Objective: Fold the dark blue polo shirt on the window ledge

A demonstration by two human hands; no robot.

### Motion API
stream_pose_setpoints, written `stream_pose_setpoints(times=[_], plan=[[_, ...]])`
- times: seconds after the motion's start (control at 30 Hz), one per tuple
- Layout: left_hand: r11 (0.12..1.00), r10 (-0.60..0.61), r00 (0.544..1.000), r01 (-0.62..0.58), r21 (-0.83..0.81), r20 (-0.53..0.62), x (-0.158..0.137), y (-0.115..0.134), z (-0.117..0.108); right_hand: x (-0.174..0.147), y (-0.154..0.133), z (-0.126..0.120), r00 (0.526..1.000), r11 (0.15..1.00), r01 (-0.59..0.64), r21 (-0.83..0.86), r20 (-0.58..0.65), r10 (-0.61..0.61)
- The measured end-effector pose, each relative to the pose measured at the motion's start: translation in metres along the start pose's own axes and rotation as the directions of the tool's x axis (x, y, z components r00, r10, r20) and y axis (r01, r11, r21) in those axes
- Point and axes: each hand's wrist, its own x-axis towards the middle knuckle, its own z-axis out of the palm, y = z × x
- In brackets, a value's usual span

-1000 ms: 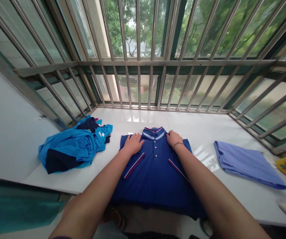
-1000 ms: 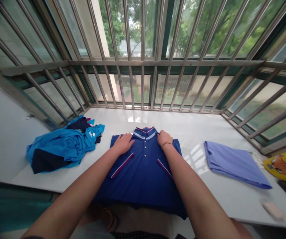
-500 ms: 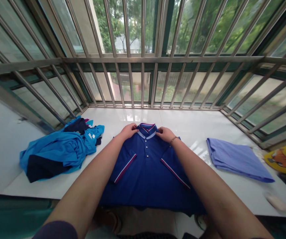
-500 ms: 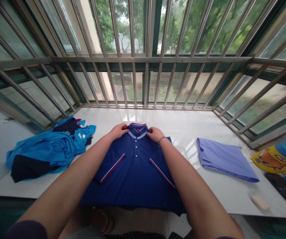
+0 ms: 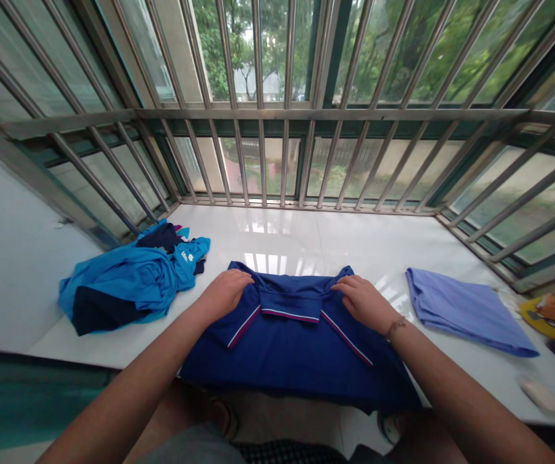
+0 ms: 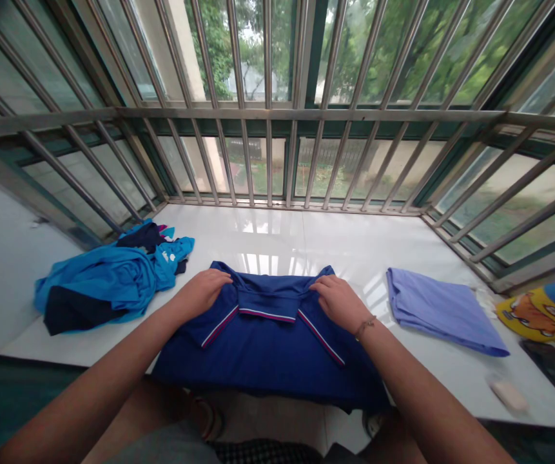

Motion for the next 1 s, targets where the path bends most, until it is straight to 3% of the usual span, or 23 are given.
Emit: stream_pose_setpoints(times=[0.1,0.17,0.27,0.33,0.5,0.73,0.87,1.0], plan=[[0.997,-0.057,0.998,0.057,-0.043,-0.014,0.019,-0.017,-0.001,0.014,0.008,-0.009,0.989,0.99,-0.137,-0.029,-0.053,0.135],[0.979,-0.191,0.981,0.193,-0.069,0.027,0.034,-0.028,0.0,0.027,0.013,-0.01,0.95,0.95,-0.31,-0.034,-0.039,0.309],[0.87,-0.481,0.871,0.488,-0.063,0.102,0.051,-0.048,-0.002,0.042,0.026,-0.004,0.81,0.811,-0.585,-0.018,0.034,0.585],[0.812,-0.564,0.811,0.579,-0.072,0.156,0.055,-0.063,-0.005,0.047,0.041,0.0,0.75,0.753,-0.658,0.004,0.099,0.654],[0.703,-0.646,0.716,0.693,-0.159,0.266,0.055,-0.095,-0.011,0.051,0.079,0.001,0.735,0.73,-0.67,0.137,0.264,0.625],[0.521,-0.661,0.581,0.811,-0.267,0.475,0.065,-0.107,-0.011,0.052,0.1,-0.006,0.679,0.619,-0.729,0.292,0.426,0.598],[0.453,-0.651,0.542,0.839,-0.3,0.532,0.075,-0.111,-0.012,0.057,0.104,-0.003,0.663,0.57,-0.747,0.342,0.454,0.596],[0.416,-0.666,0.551,0.834,-0.364,0.502,0.086,-0.109,-0.014,0.07,0.108,-0.002,0.649,0.529,-0.761,0.375,0.437,0.623]])
